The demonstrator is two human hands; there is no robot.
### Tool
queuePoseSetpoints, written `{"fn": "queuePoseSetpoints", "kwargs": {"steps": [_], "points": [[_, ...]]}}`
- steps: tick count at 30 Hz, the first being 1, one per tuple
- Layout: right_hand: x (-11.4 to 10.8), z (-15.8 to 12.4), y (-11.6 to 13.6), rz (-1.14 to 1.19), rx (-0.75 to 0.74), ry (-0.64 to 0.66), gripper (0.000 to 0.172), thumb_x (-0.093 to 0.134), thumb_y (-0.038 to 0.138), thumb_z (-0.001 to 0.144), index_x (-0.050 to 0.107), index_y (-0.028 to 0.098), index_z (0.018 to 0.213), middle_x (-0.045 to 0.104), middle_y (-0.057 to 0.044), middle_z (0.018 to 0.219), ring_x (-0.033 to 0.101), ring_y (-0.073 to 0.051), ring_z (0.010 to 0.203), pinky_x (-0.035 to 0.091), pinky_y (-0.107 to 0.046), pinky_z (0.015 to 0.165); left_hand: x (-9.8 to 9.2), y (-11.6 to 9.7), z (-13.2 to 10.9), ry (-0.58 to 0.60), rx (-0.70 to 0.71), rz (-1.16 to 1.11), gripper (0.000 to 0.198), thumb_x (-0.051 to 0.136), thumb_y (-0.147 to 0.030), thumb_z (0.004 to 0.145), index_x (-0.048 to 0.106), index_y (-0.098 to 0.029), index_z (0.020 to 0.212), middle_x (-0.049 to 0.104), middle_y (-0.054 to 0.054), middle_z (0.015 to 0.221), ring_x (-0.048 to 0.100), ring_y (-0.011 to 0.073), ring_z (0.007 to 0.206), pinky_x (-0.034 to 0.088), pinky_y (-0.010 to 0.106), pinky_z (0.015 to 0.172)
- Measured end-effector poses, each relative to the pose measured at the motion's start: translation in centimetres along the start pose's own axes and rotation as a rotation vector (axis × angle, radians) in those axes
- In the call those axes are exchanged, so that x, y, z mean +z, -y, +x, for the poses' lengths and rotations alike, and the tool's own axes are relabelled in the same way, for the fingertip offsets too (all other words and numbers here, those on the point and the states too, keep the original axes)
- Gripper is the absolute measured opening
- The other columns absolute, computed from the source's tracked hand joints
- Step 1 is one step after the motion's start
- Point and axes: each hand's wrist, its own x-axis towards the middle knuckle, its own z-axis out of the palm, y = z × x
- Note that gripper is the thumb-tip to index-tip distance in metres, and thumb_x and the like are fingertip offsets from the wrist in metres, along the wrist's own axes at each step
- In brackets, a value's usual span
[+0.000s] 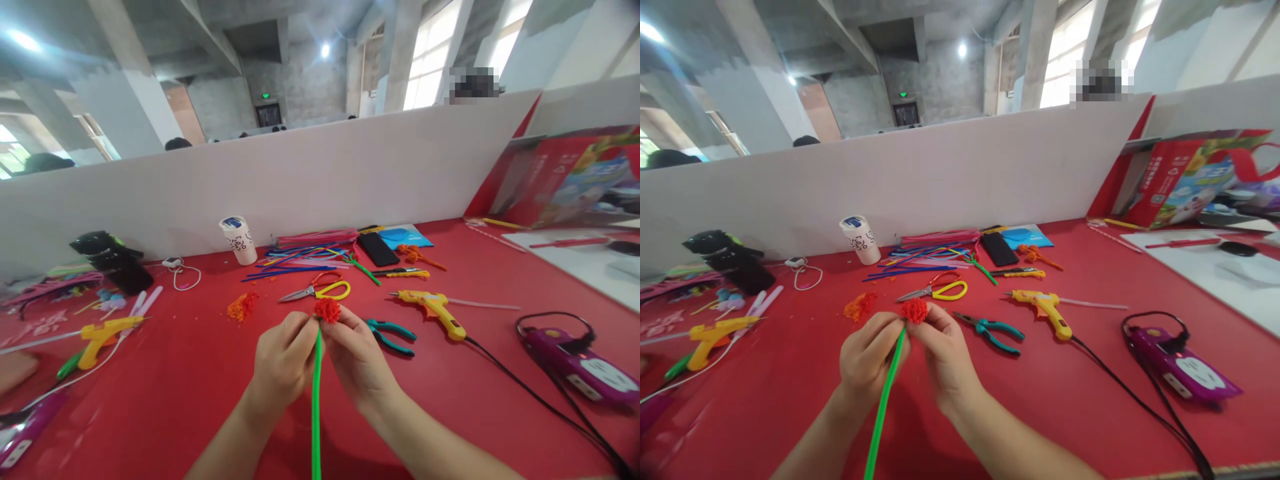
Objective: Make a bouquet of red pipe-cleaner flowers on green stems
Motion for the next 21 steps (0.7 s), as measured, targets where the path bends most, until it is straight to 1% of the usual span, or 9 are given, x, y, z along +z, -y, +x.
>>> {"fn": "queuePoseSetpoints", "kwargs": {"steps": [3, 6, 8, 10, 12, 13, 15, 18, 21], "points": [[-0.8, -2.3, -0.7, -0.034, -0.009, -0.036, 0.014, 0.074, 0.02, 0.06, 0.07, 0.019, 0.073, 0.065, 0.0, 0.073, 0.053, -0.013, 0.069, 0.041, -0.024, 0.072, -0.7, -1.6, -1.9, 0.011, 0.003, -0.03, 0.021, 0.053, -0.013, 0.08, 0.057, -0.017, 0.1, 0.064, 0.008, 0.079, 0.059, 0.0127, 0.067, 0.046, 0.02, 0.06], [-1.7, -4.2, -1.4, -0.028, 0.001, -0.091, 0.012, 0.075, 0.021, 0.058, 0.07, 0.019, 0.069, 0.064, 0.001, 0.069, 0.052, -0.012, 0.066, 0.041, -0.024, 0.068, -1.1, -3.4, -3.2, 0.039, -0.045, -0.08, 0.019, 0.053, -0.012, 0.08, 0.058, -0.017, 0.098, 0.064, 0.007, 0.077, 0.059, 0.0125, 0.067, 0.047, 0.021, 0.062], [-2.3, -5.0, -1.7, -0.031, -0.006, -0.119, 0.011, 0.075, 0.021, 0.057, 0.07, 0.019, 0.066, 0.062, 0.001, 0.067, 0.05, -0.012, 0.062, 0.041, -0.024, 0.065, -1.2, -4.5, -3.5, 0.048, -0.113, -0.131, 0.016, 0.053, -0.011, 0.079, 0.058, -0.018, 0.093, 0.063, 0.005, 0.074, 0.059, 0.0118, 0.065, 0.047, 0.02, 0.061], [-2.7, -5.5, -1.9, -0.052, -0.028, -0.126, 0.01, 0.075, 0.021, 0.057, 0.069, 0.019, 0.064, 0.06, 0.001, 0.064, 0.049, -0.012, 0.06, 0.041, -0.024, 0.062, -1.2, -5.5, -3.4, 0.008, -0.188, -0.205, 0.011, 0.051, -0.01, 0.08, 0.057, -0.018, 0.082, 0.061, 0.003, 0.068, 0.057, 0.0105, 0.061, 0.047, 0.019, 0.058], [-3.0, -5.6, -2.0, -0.071, -0.058, -0.122, 0.009, 0.075, 0.022, 0.058, 0.067, 0.019, 0.063, 0.059, 0.001, 0.063, 0.049, -0.011, 0.059, 0.042, -0.024, 0.061, -1.2, -6.3, -3.1, -0.013, -0.299, -0.302, 0.013, 0.05, -0.012, 0.08, 0.056, -0.018, 0.071, 0.058, 0.001, 0.062, 0.054, 0.0098, 0.057, 0.046, 0.019, 0.055], [-3.1, -5.6, -2.0, -0.078, -0.068, -0.109, 0.01, 0.075, 0.022, 0.059, 0.067, 0.019, 0.063, 0.058, 0.001, 0.063, 0.05, -0.011, 0.058, 0.042, -0.024, 0.059, -1.2, -6.7, -3.0, -0.008, -0.392, -0.367, 0.014, 0.05, -0.014, 0.08, 0.055, -0.018, 0.068, 0.057, 0.0, 0.06, 0.053, 0.0097, 0.055, 0.045, 0.02, 0.054], [-3.1, -5.4, -2.0, -0.088, -0.07, -0.054, 0.009, 0.074, 0.024, 0.063, 0.065, 0.02, 0.065, 0.057, 0.002, 0.062, 0.051, -0.011, 0.051, 0.042, -0.024, 0.051, -1.3, -7.0, -2.7, 0.016, -0.657, -0.573, 0.015, 0.052, -0.02, 0.079, 0.056, -0.018, 0.065, 0.054, -0.002, 0.055, 0.051, 0.009, 0.048, 0.044, 0.02, 0.048], [-2.9, -4.6, -1.8, -0.119, -0.026, 0.07, 0.007, 0.068, 0.026, 0.071, 0.063, 0.02, 0.071, 0.053, 0.004, 0.054, 0.05, -0.011, 0.037, 0.039, -0.025, 0.038, -1.2, -6.6, -2.2, 0.071, -1.088, -1.005, 0.015, 0.055, -0.027, 0.077, 0.058, -0.017, 0.068, 0.052, -0.003, 0.051, 0.048, 0.0078, 0.039, 0.04, 0.02, 0.04], [-2.7, -3.2, -1.3, -0.158, 0.009, 0.117, 0.006, 0.065, 0.024, 0.073, 0.061, 0.02, 0.072, 0.05, 0.005, 0.051, 0.051, -0.012, 0.037, 0.04, -0.025, 0.039, -0.8, -5.0, -1.2, 0.093, -1.334, -1.345, 0.018, 0.055, -0.03, 0.075, 0.059, -0.014, 0.067, 0.054, -0.002, 0.05, 0.045, 0.0064, 0.035, 0.033, 0.017, 0.033]]}}
